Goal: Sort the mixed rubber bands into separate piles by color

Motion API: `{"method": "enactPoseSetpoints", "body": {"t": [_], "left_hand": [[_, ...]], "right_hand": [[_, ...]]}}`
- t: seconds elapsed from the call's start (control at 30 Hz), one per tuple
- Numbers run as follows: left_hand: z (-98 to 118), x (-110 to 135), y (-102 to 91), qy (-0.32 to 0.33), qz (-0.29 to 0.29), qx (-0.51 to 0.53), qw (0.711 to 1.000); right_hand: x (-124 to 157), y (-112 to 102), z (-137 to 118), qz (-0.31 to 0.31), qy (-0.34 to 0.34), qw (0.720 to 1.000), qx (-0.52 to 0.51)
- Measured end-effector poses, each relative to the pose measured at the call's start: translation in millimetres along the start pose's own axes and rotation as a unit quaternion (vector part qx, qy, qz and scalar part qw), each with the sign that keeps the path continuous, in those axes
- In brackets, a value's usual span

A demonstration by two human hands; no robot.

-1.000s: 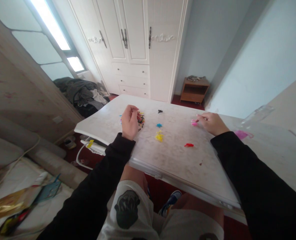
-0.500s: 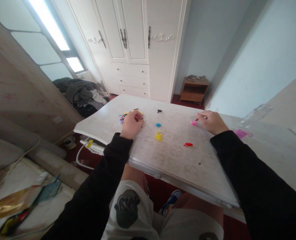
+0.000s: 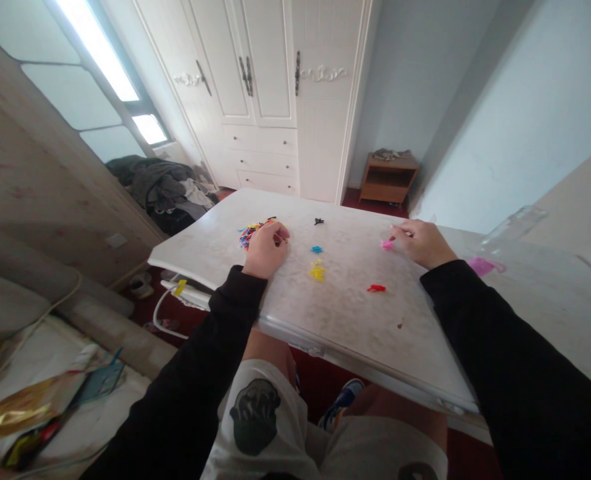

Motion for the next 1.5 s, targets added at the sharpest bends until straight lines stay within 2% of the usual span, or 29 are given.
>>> {"method": "enactPoseSetpoints", "body": {"t": [0.17, 0.27, 0.37, 0.53, 0.63, 0.77, 0.9, 1.03, 1.2, 1.33, 1.5], "left_hand": [[4, -4, -0.7, 0.030, 0.055, 0.050, 0.997], [10, -18, 0.7, 0.052, 0.034, 0.082, 0.995], [18, -46, 7.5, 0.087, 0.014, 0.107, 0.990], [21, -102, 39.9, 0.100, -0.041, 0.170, 0.979], [18, -119, 60.8, 0.079, -0.067, 0.194, 0.975], [13, -119, 75.8, 0.075, -0.083, 0.197, 0.974], [12, -114, 82.4, 0.087, -0.108, 0.178, 0.974], [13, -114, 86.8, 0.094, -0.111, 0.157, 0.977], [13, -114, 83.9, 0.094, -0.097, 0.166, 0.977], [8, -114, 76.0, 0.094, -0.079, 0.149, 0.981], [-2, -110, 77.9, 0.099, -0.170, 0.116, 0.973]], "right_hand": [[-1, -1, -5, -0.017, 0.003, 1.000, 0.017], [-1, 0, -5, -0.020, 0.002, 1.000, 0.017], [0, 1, -5, -0.018, 0.004, 1.000, 0.013], [2, 1, -7, -0.021, 0.002, 1.000, 0.006], [2, 1, -8, -0.018, 0.003, 1.000, 0.003], [2, 1, -11, -0.011, -0.017, 1.000, 0.001], [2, 3, -16, -0.018, -0.023, 1.000, 0.002], [1, 4, -22, -0.019, -0.024, 1.000, -0.004], [2, 6, -30, 0.023, -0.020, 1.000, -0.007], [3, 10, -35, 0.020, -0.005, 0.999, -0.028], [5, 14, -36, 0.005, 0.007, 0.998, -0.058]]}}
Point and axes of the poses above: each hand's wrist, its own x-axis away from the middle knuckle, its own y-axis out of the palm, z = x × y, the point moved 2 cm from there along -x, towards the middle knuckle, and after that the axes turned 3 degrees about -x, right-handed, at the moved point
